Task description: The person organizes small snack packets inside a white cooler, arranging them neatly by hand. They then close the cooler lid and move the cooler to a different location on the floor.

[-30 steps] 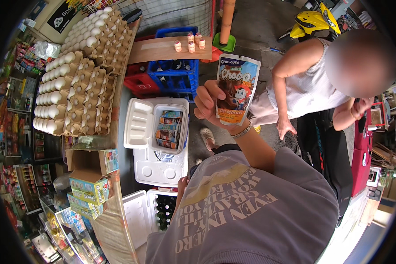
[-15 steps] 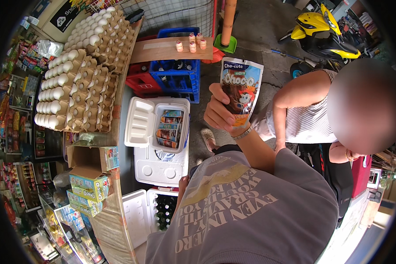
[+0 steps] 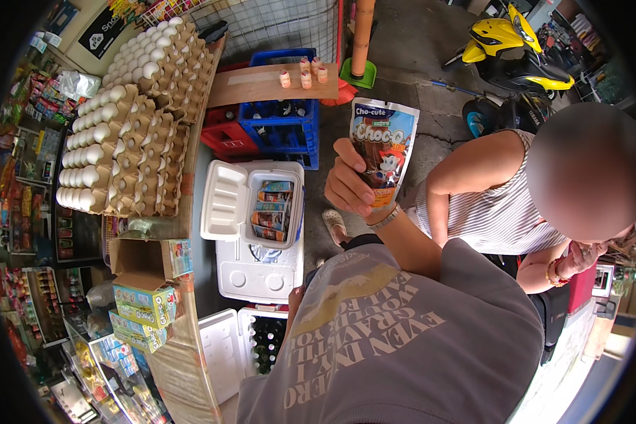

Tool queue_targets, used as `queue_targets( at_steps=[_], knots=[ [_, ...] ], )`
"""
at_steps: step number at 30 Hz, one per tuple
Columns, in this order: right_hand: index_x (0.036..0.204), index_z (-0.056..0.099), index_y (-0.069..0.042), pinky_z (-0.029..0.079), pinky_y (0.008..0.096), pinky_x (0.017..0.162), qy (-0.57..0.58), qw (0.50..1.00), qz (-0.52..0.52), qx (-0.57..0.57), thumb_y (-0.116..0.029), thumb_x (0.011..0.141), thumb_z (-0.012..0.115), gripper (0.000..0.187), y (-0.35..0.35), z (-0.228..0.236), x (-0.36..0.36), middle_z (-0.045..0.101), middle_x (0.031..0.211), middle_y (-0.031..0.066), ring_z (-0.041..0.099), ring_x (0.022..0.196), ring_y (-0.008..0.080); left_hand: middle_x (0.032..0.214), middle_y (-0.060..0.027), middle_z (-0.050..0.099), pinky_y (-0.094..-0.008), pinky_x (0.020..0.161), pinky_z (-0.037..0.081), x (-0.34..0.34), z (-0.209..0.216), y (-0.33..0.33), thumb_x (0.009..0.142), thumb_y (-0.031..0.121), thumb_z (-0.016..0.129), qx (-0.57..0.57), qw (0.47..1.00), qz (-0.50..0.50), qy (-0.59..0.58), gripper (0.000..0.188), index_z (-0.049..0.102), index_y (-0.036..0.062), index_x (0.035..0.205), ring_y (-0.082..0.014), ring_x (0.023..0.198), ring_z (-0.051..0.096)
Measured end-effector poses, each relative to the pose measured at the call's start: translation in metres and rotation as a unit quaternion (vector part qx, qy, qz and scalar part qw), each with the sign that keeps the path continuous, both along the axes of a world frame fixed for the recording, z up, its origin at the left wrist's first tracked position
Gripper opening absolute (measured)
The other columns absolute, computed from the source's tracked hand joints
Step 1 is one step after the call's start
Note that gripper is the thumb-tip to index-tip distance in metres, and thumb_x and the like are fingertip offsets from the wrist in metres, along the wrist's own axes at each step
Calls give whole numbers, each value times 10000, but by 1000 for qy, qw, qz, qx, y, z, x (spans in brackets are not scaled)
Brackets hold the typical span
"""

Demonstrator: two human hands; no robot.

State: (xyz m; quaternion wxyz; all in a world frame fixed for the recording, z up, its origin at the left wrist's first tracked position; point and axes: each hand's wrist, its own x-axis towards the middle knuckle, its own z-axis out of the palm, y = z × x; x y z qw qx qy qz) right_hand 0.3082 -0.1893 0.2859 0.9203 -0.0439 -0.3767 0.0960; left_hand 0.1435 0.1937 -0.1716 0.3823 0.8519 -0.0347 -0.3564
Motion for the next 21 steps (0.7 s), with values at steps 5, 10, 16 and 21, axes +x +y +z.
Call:
queue_targets(
  at_steps=[5, 10, 16, 21],
  knots=[
    [909, 450, -87, 514, 333, 593, -2, 1000, 7, -1, -353, 957, 583, 301, 4, -2, 2, 680, 694, 122, 693, 585, 248, 797, -243, 628, -451, 715, 462, 2, -4, 4, 918, 459, 469, 2, 1000, 4, -2, 497, 621, -10, 857, -369, 744, 606],
    [904, 451, -87, 507, 320, 559, 13, 1000, -2, 0, -366, 956, 580, 312, 7, -2, 1, 671, 662, 113, 684, 558, 240, 792, -248, 619, -456, 712, 457, 4, -7, 4, 918, 453, 462, 2, 1000, 3, -5, 490, 613, -8, 849, -377, 738, 598],
    [905, 451, -87, 499, 315, 543, 9, 1000, 2, -8, -374, 963, 569, 316, 8, -2, 2, 665, 652, 109, 669, 534, 229, 785, -254, 608, -462, 707, 452, 7, -12, 4, 917, 446, 454, -1, 1000, 0, -5, 482, 604, -5, 838, -386, 730, 588],
    [911, 454, -90, 497, 314, 543, 16, 1000, 6, 0, -389, 966, 565, 323, 10, -2, 1, 661, 647, 103, 669, 537, 227, 779, -259, 599, -467, 703, 447, 8, -20, 5, 917, 441, 448, -1, 1000, -1, -5, 476, 596, -3, 830, -394, 724, 579]
  ],
)
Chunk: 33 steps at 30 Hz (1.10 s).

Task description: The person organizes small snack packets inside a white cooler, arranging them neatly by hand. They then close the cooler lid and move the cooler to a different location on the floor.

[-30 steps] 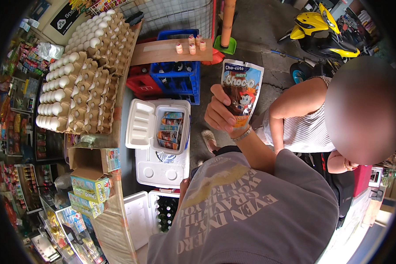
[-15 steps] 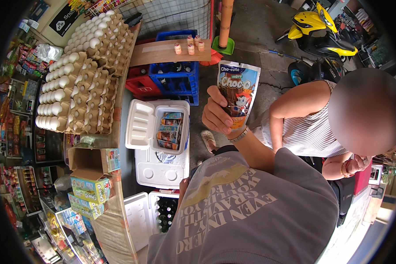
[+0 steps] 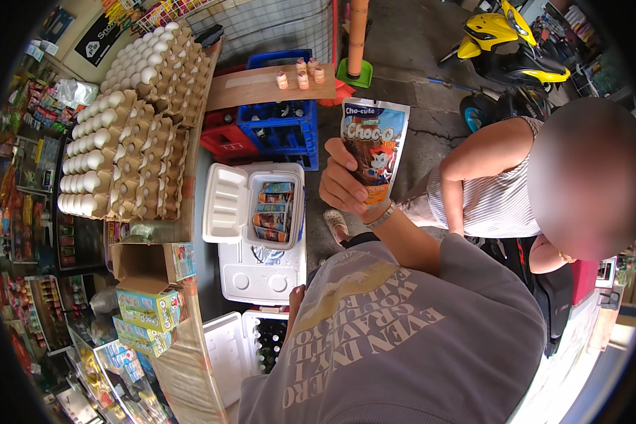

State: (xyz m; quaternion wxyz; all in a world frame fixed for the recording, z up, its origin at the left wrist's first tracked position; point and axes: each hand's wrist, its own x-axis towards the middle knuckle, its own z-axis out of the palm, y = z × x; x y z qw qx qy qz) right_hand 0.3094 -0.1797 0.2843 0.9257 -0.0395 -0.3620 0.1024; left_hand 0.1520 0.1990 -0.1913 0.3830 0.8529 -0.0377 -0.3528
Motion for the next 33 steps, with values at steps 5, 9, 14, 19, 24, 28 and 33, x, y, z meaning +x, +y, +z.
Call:
queue_targets(
  at_steps=[5, 9, 14, 19, 24, 28, 33],
  knots=[
    [914, 456, -94, 497, 314, 552, -2, 1000, 12, 12, -398, 963, 571, 329, 2, -3, 1, 660, 656, 102, 670, 545, 222, 774, -265, 589, -473, 699, 442, 1, -9, 5, 916, 435, 441, -6, 1000, 7, -8, 470, 589, -1, 821, -402, 717, 571],
    [914, 458, -95, 488, 304, 544, -3, 1000, -2, 3, -392, 966, 568, 320, -6, -7, -2, 656, 654, 96, 663, 536, 216, 771, -271, 578, -477, 697, 436, 4, -3, -4, 914, 414, 436, -8, 1000, 10, 20, 443, 585, 8, 820, -418, 727, 567],
    [908, 457, -96, 469, 293, 520, 5, 1000, -4, -2, -374, 972, 558, 303, -7, -3, -5, 653, 649, 89, 650, 516, 216, 757, -248, 600, -464, 685, 442, 14, -4, -4, 919, 424, 438, 3, 1000, -29, -5, 455, 590, 8, 816, -389, 709, 580],
    [902, 451, -102, 450, 279, 496, 16, 1000, 10, -6, -380, 983, 526, 299, -11, -12, -11, 644, 642, 90, 632, 490, 207, 754, -230, 616, -455, 678, 446, 18, 1, -8, 922, 431, 441, -7, 1000, -30, 6, 465, 593, 6, 811, -364, 694, 586],
    [903, 450, -100, 434, 265, 454, 22, 1000, 2, -3, -387, 986, 516, 306, -12, -20, -14, 632, 624, 87, 618, 468, 205, 750, -213, 633, -446, 671, 451, 23, 7, -10, 925, 438, 443, -13, 999, -37, 7, 475, 595, 4, 806, -339, 679, 593],
    [901, 450, -102, 433, 263, 446, 27, 999, -18, -3, -393, 983, 521, 310, -11, -26, -12, 632, 621, 81, 611, 463, 195, 747, -199, 646, -438, 665, 455, 28, 15, -8, 928, 443, 445, -20, 999, -31, 1, 483, 597, 2, 801, -319, 668, 598],
    [900, 453, -110, 378, 269, 455, 53, 998, -38, -13, -401, 982, 527, 311, -16, -38, -15, 624, 608, 72, 537, 443, 150, 744, -181, 662, -429, 658, 459, 29, 36, -15, 931, 450, 447, -57, 998, -11, 1, 494, 599, 0, 796, -295, 653, 604]
  ],
)
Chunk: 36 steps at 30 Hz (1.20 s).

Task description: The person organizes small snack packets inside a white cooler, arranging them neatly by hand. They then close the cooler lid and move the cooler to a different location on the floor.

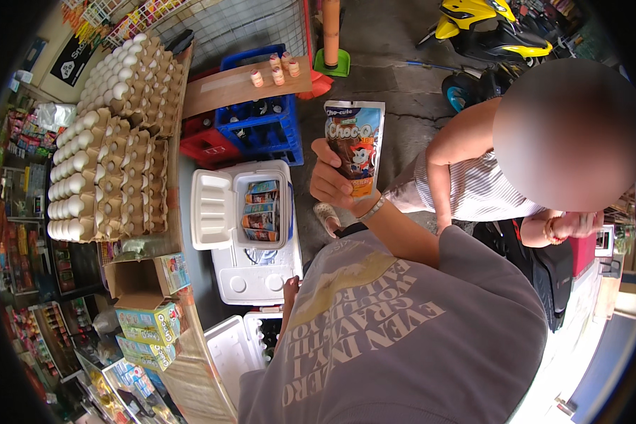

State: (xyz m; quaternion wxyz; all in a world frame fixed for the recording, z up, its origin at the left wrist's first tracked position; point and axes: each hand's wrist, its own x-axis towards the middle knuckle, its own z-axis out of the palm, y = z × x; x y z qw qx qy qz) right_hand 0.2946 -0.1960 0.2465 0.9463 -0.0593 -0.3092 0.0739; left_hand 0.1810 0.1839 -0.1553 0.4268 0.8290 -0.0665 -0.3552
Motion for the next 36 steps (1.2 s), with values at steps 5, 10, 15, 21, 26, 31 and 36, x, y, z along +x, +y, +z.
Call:
queue_targets(
  at_steps=[5, 10, 15, 21, 26, 31, 36],
  knots=[
    [894, 456, -117, 355, 275, 457, 38, 999, 22, -16, -422, 962, 562, 330, 5, -6, 2, 620, 606, 67, 496, 437, 140, 727, -117, 686, -379, 623, 474, -5, 21, -7, 922, 407, 508, -21, 992, 90, 84, 452, 637, -3, 780, -192, 636, 613],
    [888, 464, -100, 392, 281, 489, 47, 995, 57, -63, -429, 981, 504, 344, 26, -2, 11, 604, 611, 88, 528, 457, 169, 684, -68, 664, -327, 576, 464, -16, 27, 3, 893, 307, 536, 6, 990, 121, 73, 347, 676, 7, 786, -163, 631, 603],
    [915, 498, -47, 472, 300, 451, 166, 926, 2, -339, -507, 1020, 403, 481, 48, -15, 16, 589, 632, 129, 624, 519, 226, 876, -70, 694, -285, 665, 485, -18, 53, -8, 961, 309, 512, -124, 918, 359, 115, 335, 684, 23, 970, -143, 751, 619],
    [1117, 561, -3, 525, 316, 758, 193, 752, -59, -628, -385, 1025, 510, 396, 100, -94, 21, 665, 932, 107, 653, 828, 202, 1129, -79, 678, -308, 846, 503, 46, 222, -94, 974, 429, 594, -426, 807, 403, 66, 496, 590, 0, 1223, -172, 979, 635],
    [1281, 450, -23, 484, 378, 850, -37, 585, -39, -809, -399, 986, 571, 493, 125, -191, 12, 629, 1029, 142, 622, 933, 242, 1172, -102, 627, -343, 882, 500, 59, 203, -110, 983, 394, 589, -370, 811, 453, -4, 480, 560, 20, 1283, -206, 1044, 610],
    [1286, 470, -9, 475, 334, 888, -27, 654, 87, -751, -346, 968, 621, 487, 119, -204, 33, 617, 1149, 150, 604, 1042, 203, 962, -49, 685, -281, 696, 514, 77, 205, -118, 954, 414, 636, -387, 687, 605, 113, 444, 649, 8, 1135, -135, 849, 632],
    [1273, 469, -3, 501, 296, 846, 135, 675, 208, -695, -262, 918, 709, 500, 91, -252, 80, 623, 1127, 115, 619, 983, 165, 906, -62, 713, -302, 740, 508, 105, 182, -129, 958, 441, 611, -127, 800, 570, 137, 495, 651, -19, 1137, -159, 853, 654]
  ],
)
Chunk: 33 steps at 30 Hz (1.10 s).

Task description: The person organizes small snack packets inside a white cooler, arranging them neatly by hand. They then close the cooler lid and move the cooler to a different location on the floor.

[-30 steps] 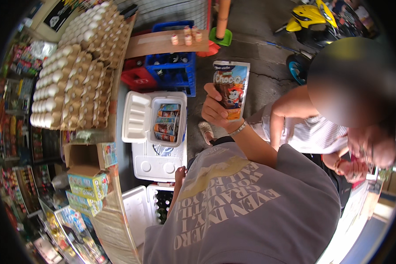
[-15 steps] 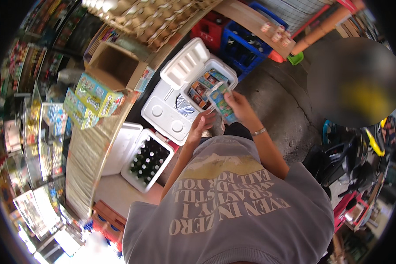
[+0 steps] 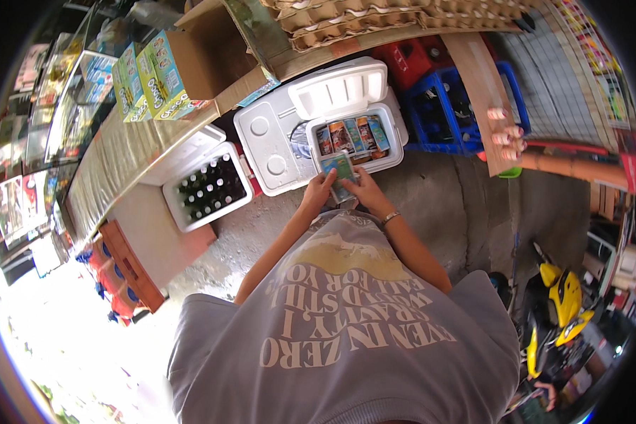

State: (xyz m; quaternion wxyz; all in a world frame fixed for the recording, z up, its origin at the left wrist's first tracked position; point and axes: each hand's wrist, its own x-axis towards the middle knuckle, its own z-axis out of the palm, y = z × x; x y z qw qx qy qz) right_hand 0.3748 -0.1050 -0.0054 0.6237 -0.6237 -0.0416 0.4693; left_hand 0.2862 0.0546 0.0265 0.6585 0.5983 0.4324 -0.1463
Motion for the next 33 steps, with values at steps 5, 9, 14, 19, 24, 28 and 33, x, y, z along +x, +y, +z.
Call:
queue_targets(
  at_steps=[5, 9, 14, 19, 24, 28, 33],
  knots=[
    [1262, 471, 34, 485, 334, 883, -66, 974, -35, -212, -332, 868, 751, 606, -32, -43, 56, 631, 1119, 152, 613, 1017, 221, 1013, -99, 706, -279, 790, 498, -37, -56, -23, 972, 410, 592, -18, 992, 125, -12, 464, 641, -9, 1165, -172, 943, 660],
    [1305, 455, 48, 496, 373, 859, -186, 957, 9, -224, -348, 907, 698, 612, -31, -100, 101, 627, 1154, 201, 633, 1003, 288, 1061, -105, 687, -267, 798, 505, -75, -54, -34, 990, 370, 575, -9, 985, 166, 43, 422, 627, -10, 1167, -156, 950, 653],
    [1358, 434, 29, 474, 436, 914, -419, 844, 109, -316, -304, 885, 691, 632, -18, -126, 114, 587, 1143, 270, 573, 1082, 417, 1062, -103, 690, -264, 783, 503, -122, -66, -60, 997, 353, 561, -61, 938, 339, 36, 397, 625, 6, 1181, -158, 946, 668],
    [1396, 421, -34, 466, 478, 933, -453, 800, 259, -295, -253, 846, 711, 659, 6, -103, 118, 503, 1199, 280, 529, 1123, 443, 1128, -94, 686, -289, 776, 502, -157, -60, -77, 1000, 361, 544, 51, 960, 260, 94, 392, 605, 45, 1224, -180, 986, 674],
    [1380, 445, -64, 483, 478, 925, -492, 762, 293, -301, -231, 841, 712, 624, 14, -105, 123, 471, 1229, 279, 533, 1108, 436, 1133, -95, 691, -302, 759, 507, -197, -70, -102, 989, 375, 548, 25, 949, 274, 152, 408, 600, 50, 1232, -189, 965, 684],
    [1305, 503, -36, 493, 459, 894, -546, 793, 176, -206, -206, 877, 675, 491, 25, -82, 140, 515, 1173, 223, 553, 1080, 389, 1088, -86, 701, -299, 723, 504, -226, -72, -131, 977, 389, 565, 9, 931, 315, 186, 416, 616, 42, 1201, -184, 933, 689],
    [1256, 552, -55, 418, 485, 964, -710, 692, 65, -111, -217, 892, 648, 410, 78, 31, 201, 569, 1156, 176, 536, 1098, 359, 1041, -83, 710, -309, 713, 504, -261, -87, -166, 970, 404, 571, -10, 928, 300, 222, 425, 642, 34, 1165, -181, 918, 689]
  ],
)
